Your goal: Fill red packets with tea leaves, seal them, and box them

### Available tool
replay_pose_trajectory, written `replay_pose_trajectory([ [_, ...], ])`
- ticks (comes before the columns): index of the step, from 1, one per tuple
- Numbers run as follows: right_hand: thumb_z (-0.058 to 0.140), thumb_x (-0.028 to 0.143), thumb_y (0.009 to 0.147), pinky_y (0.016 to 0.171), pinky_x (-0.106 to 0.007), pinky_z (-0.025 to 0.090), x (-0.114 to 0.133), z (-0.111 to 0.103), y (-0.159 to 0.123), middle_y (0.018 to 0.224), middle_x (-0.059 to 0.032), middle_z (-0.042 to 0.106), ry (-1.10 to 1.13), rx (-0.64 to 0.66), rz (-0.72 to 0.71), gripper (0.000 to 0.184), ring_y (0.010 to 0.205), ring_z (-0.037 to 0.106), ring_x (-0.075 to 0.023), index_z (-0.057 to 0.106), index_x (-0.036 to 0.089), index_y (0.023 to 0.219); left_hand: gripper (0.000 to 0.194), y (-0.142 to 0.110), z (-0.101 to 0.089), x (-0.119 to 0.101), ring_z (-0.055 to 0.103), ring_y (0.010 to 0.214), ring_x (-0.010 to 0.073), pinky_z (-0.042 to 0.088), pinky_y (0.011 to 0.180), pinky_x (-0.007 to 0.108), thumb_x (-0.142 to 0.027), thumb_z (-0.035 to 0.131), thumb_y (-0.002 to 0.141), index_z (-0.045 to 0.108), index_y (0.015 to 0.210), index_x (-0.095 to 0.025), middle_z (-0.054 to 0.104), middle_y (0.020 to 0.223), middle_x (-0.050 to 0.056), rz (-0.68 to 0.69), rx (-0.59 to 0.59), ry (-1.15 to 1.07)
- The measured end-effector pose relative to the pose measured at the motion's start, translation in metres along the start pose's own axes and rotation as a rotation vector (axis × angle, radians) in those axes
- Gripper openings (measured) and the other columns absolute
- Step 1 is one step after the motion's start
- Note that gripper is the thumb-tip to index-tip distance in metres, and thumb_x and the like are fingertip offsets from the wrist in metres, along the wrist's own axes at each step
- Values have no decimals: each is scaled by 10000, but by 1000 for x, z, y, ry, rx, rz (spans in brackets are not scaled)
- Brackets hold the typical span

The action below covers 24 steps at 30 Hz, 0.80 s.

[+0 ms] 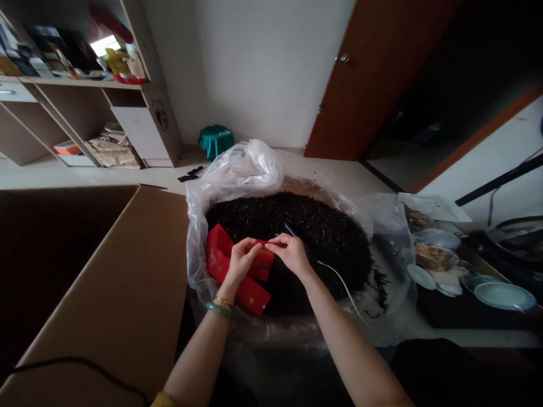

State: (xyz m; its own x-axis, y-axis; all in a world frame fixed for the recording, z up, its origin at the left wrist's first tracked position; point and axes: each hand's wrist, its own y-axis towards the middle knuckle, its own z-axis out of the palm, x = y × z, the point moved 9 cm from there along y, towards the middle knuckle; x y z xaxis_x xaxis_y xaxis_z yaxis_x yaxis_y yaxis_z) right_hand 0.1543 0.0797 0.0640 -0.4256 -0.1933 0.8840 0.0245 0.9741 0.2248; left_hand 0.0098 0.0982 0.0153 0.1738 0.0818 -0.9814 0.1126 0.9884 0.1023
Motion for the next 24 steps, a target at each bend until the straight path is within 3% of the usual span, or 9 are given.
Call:
replay_pose_trajectory([
  [6,700,311,691,671,-276,496,-5,0,2,711,-33,705,44,-12,24,138,667,642,-173,745,185,724,465,-8,21,5,635,654,136,495,605,220,-418,814,583,654,905,-124,706,776,20,-187,184,-95],
  [10,722,329,648,664,-284,509,-13,5,4,714,-37,726,144,11,98,170,672,660,-185,737,177,724,472,-13,26,15,619,557,129,497,561,228,-432,844,523,669,808,-99,697,667,17,-321,215,-148],
  [17,707,344,641,600,-280,512,-18,7,3,695,-31,721,215,13,167,200,632,650,-181,715,176,750,522,-14,26,16,663,610,164,530,590,255,-413,863,496,668,864,-98,717,710,38,-337,186,-165],
  [24,655,388,726,656,-301,524,-9,-1,1,774,-58,714,150,-40,73,235,698,649,-193,707,175,812,545,-12,27,22,646,627,148,541,649,282,-391,870,485,620,869,-96,688,734,21,-311,213,-118],
])
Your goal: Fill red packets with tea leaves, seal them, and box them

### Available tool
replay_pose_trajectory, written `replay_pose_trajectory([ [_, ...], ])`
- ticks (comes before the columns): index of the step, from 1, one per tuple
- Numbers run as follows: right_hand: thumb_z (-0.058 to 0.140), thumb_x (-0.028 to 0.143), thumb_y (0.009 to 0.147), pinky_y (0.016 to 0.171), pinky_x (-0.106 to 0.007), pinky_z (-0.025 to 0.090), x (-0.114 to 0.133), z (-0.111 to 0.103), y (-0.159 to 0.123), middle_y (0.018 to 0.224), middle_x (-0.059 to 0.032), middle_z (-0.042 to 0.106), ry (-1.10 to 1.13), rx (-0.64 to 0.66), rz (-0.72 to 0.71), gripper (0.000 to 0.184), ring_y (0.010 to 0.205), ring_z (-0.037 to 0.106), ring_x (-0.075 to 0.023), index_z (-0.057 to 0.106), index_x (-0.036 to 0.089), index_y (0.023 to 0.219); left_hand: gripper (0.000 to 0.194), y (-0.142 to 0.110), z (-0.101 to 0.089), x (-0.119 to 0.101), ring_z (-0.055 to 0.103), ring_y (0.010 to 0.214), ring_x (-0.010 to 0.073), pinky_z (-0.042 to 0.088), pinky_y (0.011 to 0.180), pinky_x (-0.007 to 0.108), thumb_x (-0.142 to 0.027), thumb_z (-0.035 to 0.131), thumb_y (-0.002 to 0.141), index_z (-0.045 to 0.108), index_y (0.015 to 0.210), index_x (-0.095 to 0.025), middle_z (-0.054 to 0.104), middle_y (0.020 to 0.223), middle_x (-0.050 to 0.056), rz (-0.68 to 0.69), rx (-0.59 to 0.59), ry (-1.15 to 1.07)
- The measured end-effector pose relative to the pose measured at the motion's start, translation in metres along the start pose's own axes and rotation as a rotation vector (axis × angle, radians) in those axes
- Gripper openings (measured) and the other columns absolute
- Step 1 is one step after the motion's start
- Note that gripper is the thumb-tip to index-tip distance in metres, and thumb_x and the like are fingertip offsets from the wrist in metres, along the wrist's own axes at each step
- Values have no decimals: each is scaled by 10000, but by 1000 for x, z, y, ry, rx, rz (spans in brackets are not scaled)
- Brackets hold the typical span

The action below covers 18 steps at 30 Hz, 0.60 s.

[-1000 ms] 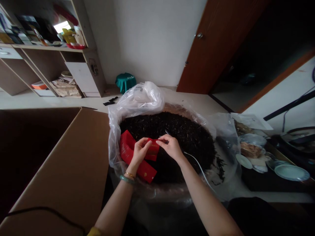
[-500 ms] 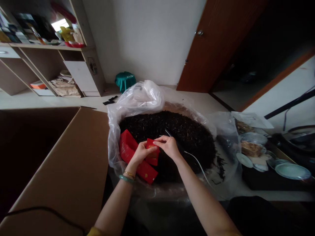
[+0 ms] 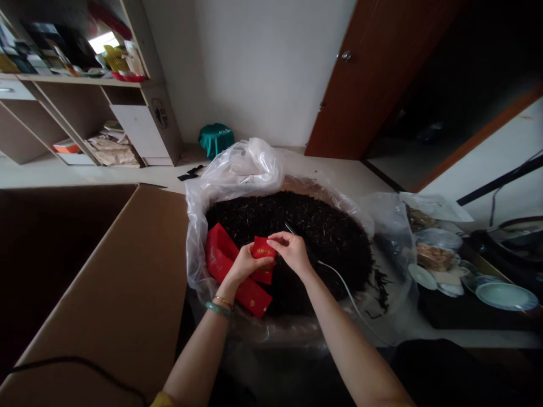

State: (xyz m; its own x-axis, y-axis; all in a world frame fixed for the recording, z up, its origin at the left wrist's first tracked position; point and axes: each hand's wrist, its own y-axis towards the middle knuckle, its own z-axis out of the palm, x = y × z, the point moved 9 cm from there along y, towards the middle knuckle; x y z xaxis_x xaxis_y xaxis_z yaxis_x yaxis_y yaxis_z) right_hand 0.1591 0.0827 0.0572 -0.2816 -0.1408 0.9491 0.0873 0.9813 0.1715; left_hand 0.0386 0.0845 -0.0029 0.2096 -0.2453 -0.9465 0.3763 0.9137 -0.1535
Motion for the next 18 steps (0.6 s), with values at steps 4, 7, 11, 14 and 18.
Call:
replay_pose_trajectory([
  [4,504,358,868,789,-326,510,21,-6,2,942,-94,683,-138,66,-181,277,900,629,-203,715,180,850,525,2,1,-7,603,657,135,513,650,260,-360,853,508,608,897,-106,661,765,10,109,14,173],
  [7,515,234,846,848,-345,494,18,4,7,966,-79,675,-239,372,-120,220,896,625,-183,726,176,875,547,1,4,-13,583,753,155,497,711,266,-327,837,526,611,977,-116,648,849,14,203,35,373],
  [11,491,170,811,696,-274,516,8,6,8,995,-55,681,-266,694,109,307,817,622,-153,719,188,1015,648,-1,9,-7,563,852,191,484,788,299,-356,840,509,600,1068,-133,630,932,15,188,104,546],
  [14,520,204,784,567,-227,479,7,10,6,906,-37,694,-351,825,193,345,683,588,-131,704,180,1074,685,0,10,1,560,891,212,475,821,320,-391,844,498,591,1081,-135,624,948,20,142,145,576],
  [18,535,159,711,519,-190,424,1,26,-3,703,17,642,-472,1001,172,306,557,516,-90,729,157,948,763,2,8,1,555,934,224,453,855,324,-375,866,456,559,1110,-130,615,1003,40,144,130,593],
])
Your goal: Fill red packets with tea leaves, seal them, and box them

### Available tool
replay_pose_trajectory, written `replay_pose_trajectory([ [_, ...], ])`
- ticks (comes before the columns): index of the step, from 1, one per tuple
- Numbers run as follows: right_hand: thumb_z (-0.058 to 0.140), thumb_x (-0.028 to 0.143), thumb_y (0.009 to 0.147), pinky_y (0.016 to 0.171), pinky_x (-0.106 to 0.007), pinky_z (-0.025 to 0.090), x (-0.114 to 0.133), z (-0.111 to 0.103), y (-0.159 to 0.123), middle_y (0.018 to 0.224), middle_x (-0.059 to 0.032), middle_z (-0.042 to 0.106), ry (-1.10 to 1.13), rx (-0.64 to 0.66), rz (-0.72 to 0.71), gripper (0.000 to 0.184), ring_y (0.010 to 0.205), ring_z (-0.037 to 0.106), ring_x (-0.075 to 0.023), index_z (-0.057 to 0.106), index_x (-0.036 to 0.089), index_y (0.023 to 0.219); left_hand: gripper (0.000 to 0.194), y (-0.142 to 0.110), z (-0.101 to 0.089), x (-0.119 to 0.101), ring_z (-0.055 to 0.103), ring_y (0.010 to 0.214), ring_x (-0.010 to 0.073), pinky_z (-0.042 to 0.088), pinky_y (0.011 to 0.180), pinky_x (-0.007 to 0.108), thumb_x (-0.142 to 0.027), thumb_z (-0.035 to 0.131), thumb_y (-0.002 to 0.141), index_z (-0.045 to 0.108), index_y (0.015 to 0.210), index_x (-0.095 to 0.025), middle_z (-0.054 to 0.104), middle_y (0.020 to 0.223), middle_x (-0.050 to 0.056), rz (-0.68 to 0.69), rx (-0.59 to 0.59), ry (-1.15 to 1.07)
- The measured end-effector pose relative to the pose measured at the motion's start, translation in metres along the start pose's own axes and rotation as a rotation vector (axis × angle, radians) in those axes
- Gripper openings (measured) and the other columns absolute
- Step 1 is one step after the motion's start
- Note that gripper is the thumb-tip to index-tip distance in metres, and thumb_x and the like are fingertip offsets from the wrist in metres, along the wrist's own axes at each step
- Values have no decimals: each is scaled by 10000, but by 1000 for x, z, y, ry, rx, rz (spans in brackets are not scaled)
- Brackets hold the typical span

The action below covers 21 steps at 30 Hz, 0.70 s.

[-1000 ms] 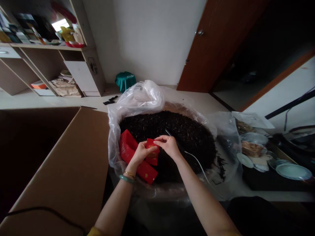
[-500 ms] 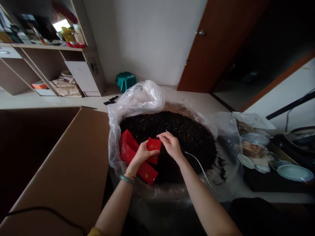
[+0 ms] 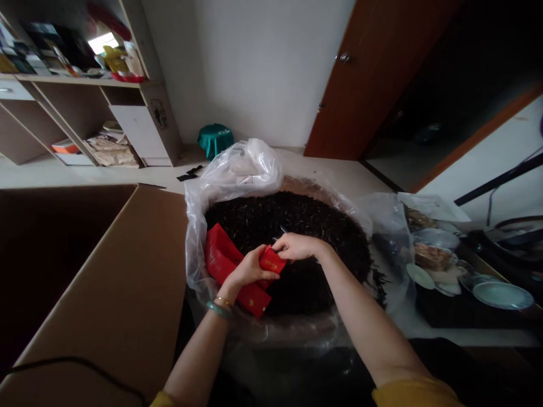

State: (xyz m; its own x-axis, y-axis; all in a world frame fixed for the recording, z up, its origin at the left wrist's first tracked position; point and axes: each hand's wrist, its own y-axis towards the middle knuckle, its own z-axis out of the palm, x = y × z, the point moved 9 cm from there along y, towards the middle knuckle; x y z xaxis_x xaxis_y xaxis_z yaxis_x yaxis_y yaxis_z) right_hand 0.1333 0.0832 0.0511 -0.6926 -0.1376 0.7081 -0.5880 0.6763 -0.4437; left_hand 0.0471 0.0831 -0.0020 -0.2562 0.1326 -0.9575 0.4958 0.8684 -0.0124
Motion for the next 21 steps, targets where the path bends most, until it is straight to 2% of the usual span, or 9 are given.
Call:
replay_pose_trajectory([
  [3,565,126,648,498,-174,378,-4,5,9,642,39,609,-67,6,6,330,533,497,-83,724,163,935,710,1,3,-1,550,851,197,455,775,292,-385,862,462,563,1053,-128,606,932,22,19,39,52],
  [7,609,110,602,494,-191,335,-11,-2,14,623,23,626,-227,-133,78,256,534,506,-98,729,160,823,669,3,5,2,535,809,182,444,743,280,-397,851,481,560,1023,-133,596,885,2,17,51,121],
  [10,618,107,595,517,-203,342,-9,-4,14,628,12,645,-261,-196,79,203,554,526,-112,724,166,757,693,3,4,3,540,825,189,446,756,285,-398,850,473,555,1045,-143,601,908,4,12,31,118],
  [15,616,108,584,505,-199,352,-3,-11,7,606,19,646,-147,-252,16,204,561,537,-118,727,163,745,677,3,-1,2,555,839,210,448,770,302,-402,850,468,573,1030,-146,615,913,10,-16,-13,104],
  [21,618,161,604,501,-203,397,-6,-30,-6,616,20,659,120,-324,-6,219,532,541,-118,721,138,796,590,2,-6,-4,535,743,167,433,657,244,-404,848,490,593,949,-134,596,808,-13,21,-59,37],
])
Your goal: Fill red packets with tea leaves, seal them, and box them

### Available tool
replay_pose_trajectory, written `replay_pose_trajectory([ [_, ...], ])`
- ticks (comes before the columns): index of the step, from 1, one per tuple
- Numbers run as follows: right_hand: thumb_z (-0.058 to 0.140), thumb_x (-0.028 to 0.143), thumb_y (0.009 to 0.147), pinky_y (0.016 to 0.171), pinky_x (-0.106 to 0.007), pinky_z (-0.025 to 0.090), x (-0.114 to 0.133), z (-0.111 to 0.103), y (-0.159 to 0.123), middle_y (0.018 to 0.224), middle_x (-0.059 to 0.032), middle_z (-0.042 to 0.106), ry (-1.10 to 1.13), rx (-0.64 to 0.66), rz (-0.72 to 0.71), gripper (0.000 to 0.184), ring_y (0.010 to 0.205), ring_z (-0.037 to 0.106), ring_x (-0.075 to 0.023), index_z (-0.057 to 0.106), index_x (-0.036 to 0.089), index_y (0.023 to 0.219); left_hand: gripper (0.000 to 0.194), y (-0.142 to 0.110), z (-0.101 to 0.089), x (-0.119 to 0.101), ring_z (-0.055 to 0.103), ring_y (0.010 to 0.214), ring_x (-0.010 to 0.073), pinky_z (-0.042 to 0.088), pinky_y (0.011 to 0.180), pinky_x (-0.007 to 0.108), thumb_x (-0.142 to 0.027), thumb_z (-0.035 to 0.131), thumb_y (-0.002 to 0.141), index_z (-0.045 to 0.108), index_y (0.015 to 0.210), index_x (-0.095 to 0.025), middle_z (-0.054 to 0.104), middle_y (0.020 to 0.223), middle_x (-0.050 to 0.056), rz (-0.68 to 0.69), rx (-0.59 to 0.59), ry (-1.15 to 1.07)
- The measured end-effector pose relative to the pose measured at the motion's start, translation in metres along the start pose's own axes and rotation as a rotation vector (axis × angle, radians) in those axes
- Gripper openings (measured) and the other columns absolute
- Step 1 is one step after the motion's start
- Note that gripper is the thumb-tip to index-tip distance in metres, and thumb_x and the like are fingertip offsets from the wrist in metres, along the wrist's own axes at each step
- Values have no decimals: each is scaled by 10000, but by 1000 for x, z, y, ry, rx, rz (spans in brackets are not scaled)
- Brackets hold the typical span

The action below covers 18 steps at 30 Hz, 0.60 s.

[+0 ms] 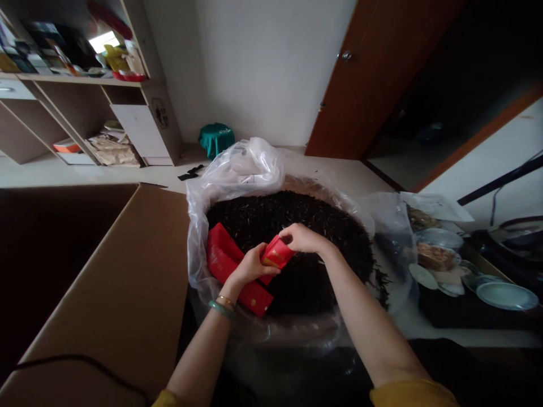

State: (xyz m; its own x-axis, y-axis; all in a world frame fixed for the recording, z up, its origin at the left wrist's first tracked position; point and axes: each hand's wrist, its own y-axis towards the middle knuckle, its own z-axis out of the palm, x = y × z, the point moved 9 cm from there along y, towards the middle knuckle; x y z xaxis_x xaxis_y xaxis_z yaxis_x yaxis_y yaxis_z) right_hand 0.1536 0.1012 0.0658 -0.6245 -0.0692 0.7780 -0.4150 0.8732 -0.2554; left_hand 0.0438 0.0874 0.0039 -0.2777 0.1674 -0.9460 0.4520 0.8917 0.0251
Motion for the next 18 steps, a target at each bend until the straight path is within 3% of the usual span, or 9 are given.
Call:
replay_pose_trajectory([
  [4,589,184,636,551,-218,431,4,-7,-4,669,19,685,115,-13,-31,222,579,576,-134,719,141,810,535,0,3,-1,541,702,154,435,624,236,-409,841,516,598,896,-121,597,765,-12,27,21,-35],
  [11,574,91,684,587,-226,390,35,10,-6,706,-26,722,-331,-177,-62,219,664,625,-161,750,175,782,763,-6,-13,-16,611,997,256,468,893,354,-356,859,504,541,1176,-186,657,1095,83,138,-170,44],
  [15,606,109,701,623,-242,403,50,21,-6,757,-41,733,-409,-217,-106,185,676,632,-167,751,197,772,577,-7,-14,-18,637,830,201,494,768,292,-270,763,599,553,1129,-182,680,956,43,143,-197,121],
  [18,653,153,692,670,-249,436,51,11,-8,828,-39,734,-381,-284,-120,152,717,640,-170,753,209,791,490,-7,-14,-19,622,741,159,488,691,247,-232,703,632,557,1096,-174,677,893,21,157,-205,103],
])
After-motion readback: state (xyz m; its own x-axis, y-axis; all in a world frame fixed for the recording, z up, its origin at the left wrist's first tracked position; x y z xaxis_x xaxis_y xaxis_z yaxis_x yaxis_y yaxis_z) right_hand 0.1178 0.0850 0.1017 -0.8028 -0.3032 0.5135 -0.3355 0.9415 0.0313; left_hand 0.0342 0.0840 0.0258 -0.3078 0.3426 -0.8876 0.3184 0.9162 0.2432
